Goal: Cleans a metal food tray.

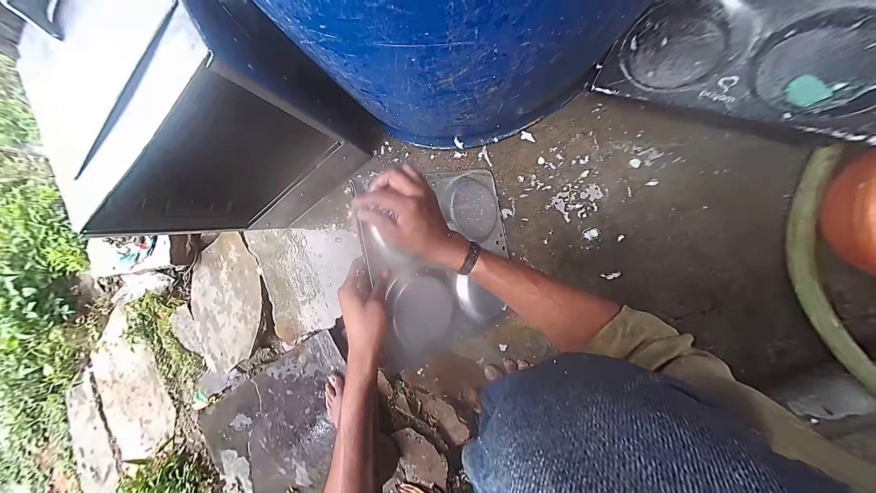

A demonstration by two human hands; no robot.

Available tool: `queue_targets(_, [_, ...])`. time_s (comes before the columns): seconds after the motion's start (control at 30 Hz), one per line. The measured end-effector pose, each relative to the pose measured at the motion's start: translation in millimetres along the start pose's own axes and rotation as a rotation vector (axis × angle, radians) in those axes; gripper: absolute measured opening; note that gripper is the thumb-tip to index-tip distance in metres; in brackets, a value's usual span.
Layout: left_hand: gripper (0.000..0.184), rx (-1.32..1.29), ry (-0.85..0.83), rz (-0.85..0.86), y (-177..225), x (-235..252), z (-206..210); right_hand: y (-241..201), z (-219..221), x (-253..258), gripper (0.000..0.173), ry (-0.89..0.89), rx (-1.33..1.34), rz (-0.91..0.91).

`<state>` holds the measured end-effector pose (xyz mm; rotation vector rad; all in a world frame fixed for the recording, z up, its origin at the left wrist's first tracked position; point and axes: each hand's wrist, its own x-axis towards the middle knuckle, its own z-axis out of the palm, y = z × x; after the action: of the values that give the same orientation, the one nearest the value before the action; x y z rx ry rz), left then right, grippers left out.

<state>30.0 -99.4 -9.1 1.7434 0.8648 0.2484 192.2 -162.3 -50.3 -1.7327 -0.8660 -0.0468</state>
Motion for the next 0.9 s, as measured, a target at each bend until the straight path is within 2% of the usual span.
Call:
queue_targets(0.13, [0.033,0.015,0.007,0.032,1.2,-6.3,0.0,46.3,-6.3,23.1,0.018,0.070,0.045,0.252])
queue_targets(0.23, [0.033,0.011,0.002,0.036,3.8,-5.5,0.8,26.4,-10.3,13.9,0.016,0.088,0.126,0.165])
queue_targets(0.3, [0.033,0.007,-0.004,0.029,4.4,-5.3,1.9,-3.0,-10.6,-1.8,0.014,0.090,0.169,0.032])
queue_targets(0.4, [0.032,0.006,0.004,0.036,2.8,-3.3,1.7,-15.0,7.1,-2.2,0.013,0.143,0.175,-0.150])
queue_targets(0.47, [0.033,-0.009,0.005,0.032,1.5,-2.9,-0.1,-10.6,8.5,1.1,0.017,0.111,0.104,-0.133])
queue_targets(0.57, [0.035,-0.030,0.021,0.021,-0.7,-4.1,0.1,18.4,0.0,6.2,0.039,0.036,-0.002,0.070])
queue_targets(0.67, [0.035,-0.032,0.027,0.037,-4.1,-3.9,-0.9,47.2,-1.2,-1.5,0.041,0.058,0.000,0.175])
queue_targets(0.73, [0.035,-0.026,0.028,0.032,-3.5,-2.1,-1.1,41.0,-1.8,-7.5,0.034,0.064,0.082,0.145])
queue_targets(0.8, [0.033,-0.019,0.019,0.028,-2.7,-0.3,-0.3,20.7,1.1,-12.8,0.029,0.042,0.159,0.031])
queue_targets(0.9, [0.032,-0.029,0.021,0.029,-7.0,0.6,-2.1,-7.5,9.6,-13.8,0.026,-0.052,0.143,-0.052])
